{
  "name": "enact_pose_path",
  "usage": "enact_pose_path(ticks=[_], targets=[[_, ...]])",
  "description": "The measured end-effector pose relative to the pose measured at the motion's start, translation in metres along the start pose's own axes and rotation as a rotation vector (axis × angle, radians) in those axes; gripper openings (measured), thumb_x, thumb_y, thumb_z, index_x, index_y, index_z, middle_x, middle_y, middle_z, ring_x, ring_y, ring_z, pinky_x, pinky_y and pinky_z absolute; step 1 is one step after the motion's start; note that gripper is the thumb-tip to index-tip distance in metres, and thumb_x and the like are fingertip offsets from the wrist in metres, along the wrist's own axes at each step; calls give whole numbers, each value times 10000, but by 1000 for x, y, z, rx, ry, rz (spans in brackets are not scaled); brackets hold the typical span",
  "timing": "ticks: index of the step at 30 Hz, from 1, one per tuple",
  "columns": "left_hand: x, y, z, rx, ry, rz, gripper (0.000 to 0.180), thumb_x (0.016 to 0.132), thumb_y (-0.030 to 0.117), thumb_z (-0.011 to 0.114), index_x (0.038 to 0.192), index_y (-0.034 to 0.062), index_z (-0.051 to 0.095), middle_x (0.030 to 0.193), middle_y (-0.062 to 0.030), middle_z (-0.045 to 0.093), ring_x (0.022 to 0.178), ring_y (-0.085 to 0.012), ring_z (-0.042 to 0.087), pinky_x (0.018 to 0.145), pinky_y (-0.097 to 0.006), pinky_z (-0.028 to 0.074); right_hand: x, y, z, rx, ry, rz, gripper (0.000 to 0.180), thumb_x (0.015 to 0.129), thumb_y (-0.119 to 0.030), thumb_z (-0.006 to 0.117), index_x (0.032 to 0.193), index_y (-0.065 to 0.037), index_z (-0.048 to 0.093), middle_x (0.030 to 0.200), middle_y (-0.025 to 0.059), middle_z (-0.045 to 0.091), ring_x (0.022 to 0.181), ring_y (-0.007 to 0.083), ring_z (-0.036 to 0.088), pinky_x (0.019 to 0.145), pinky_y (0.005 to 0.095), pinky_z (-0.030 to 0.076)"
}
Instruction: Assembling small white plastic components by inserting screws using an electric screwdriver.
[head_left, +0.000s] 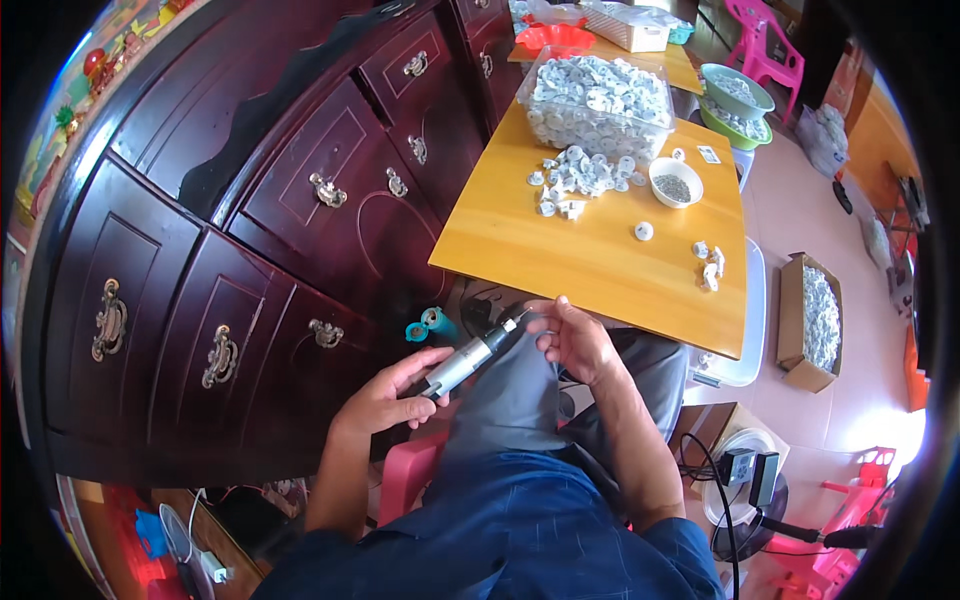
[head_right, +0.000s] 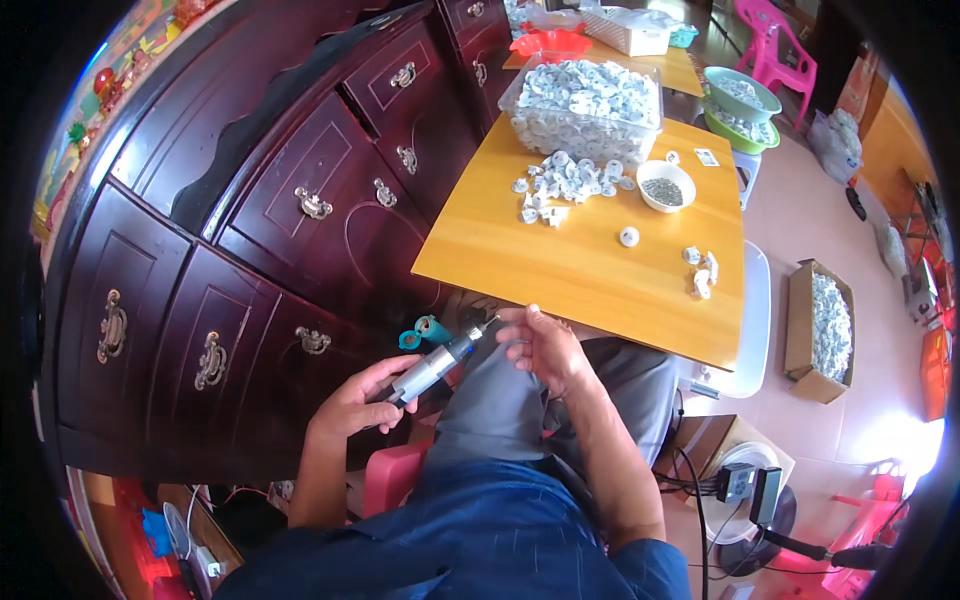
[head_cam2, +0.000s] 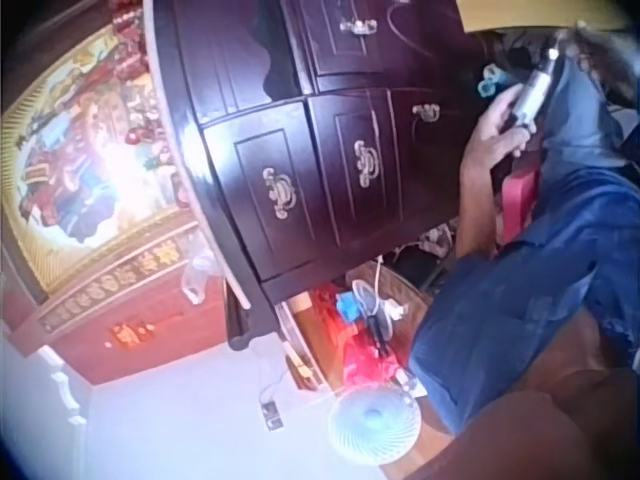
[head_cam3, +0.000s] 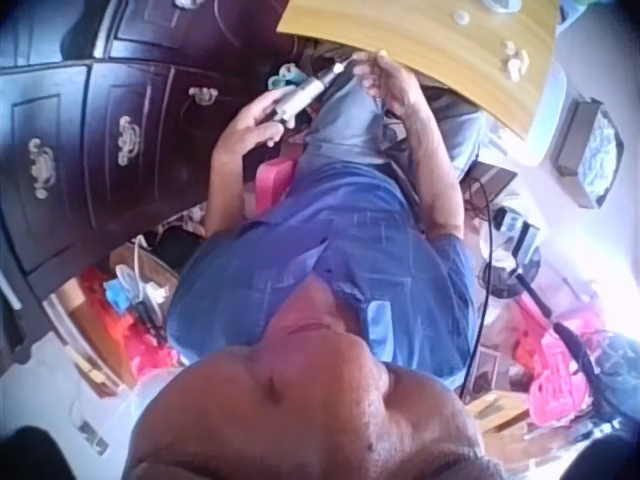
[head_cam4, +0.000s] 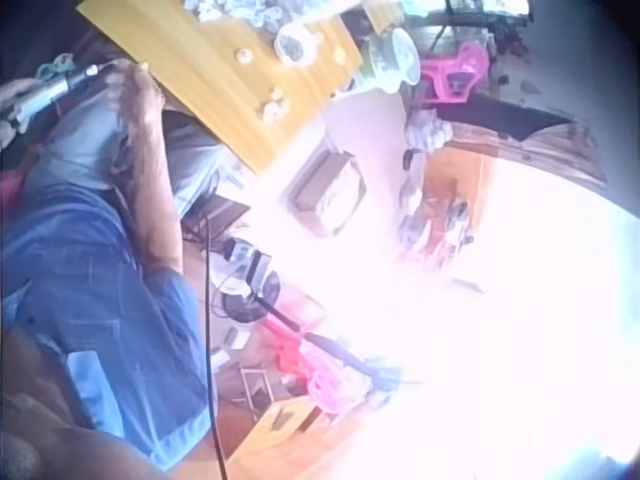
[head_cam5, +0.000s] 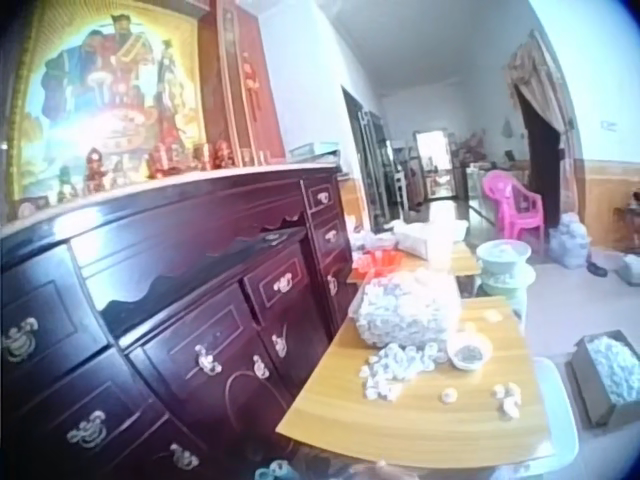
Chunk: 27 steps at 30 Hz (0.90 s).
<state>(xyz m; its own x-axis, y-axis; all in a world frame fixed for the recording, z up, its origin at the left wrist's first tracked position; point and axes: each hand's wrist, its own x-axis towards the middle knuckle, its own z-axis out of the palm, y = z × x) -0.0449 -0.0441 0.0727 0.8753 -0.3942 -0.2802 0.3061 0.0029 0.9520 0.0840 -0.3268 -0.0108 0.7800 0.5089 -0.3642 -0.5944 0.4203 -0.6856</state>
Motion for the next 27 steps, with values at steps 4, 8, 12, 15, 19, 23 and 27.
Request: enact_pose_path(ticks=[4,8,12,15,19,23,27], targets=[[5,5,2,25,-65,-8,819,862,265,751,1515,50,306,1067,-59,601,785,-58,550,636,-196,481,-5,0,-7,156,-254,33,448,1060,-366,418,1215,22,580,893,73,683,691,132,624,602,232,541],[10,0,5,33,-68,-6,793,871,223,740,1511,42,307,1045,-57,604,775,-61,545,623,-196,479,-4,3,-6,240,-239,-50,311,1037,-261,509,1172,4,603,891,54,676,689,104,619,580,195,539],[14,-1,6,51,-91,-17,785,877,212,734,1511,41,305,1046,-60,603,763,-63,537,619,-197,477,-1,4,-8,247,-179,-92,173,996,-168,583,1058,-17,641,850,24,658,670,79,607,580,179,520],[17,-1,5,53,-111,6,784,877,208,734,1512,45,304,1051,-63,602,759,-62,532,618,-195,475,0,2,-9,248,-210,-91,145,986,-142,597,1050,-19,638,844,20,655,680,73,623,584,178,527],[21,-2,6,36,-111,1,776,878,192,729,1512,44,304,1055,-66,599,760,-60,531,613,-195,470,1,1,-10,242,-207,-91,100,977,-135,616,1022,-48,634,844,-1,656,691,56,632,606,168,545],[30,4,15,130,-79,-24,744,894,150,699,1514,42,302,1078,-65,593,777,-56,532,616,-194,464,4,-3,-15,209,-174,-120,97,985,-140,605,1012,-50,626,837,-5,645,685,58,627,604,168,543],[42,8,23,133,-60,-32,738,894,118,686,1516,38,297,1110,-71,601,798,-51,541,622,-199,469,9,-10,-17,192,-121,-170,114,1002,-166,577,997,-56,606,832,-3,629,682,58,615,603,173,534]])
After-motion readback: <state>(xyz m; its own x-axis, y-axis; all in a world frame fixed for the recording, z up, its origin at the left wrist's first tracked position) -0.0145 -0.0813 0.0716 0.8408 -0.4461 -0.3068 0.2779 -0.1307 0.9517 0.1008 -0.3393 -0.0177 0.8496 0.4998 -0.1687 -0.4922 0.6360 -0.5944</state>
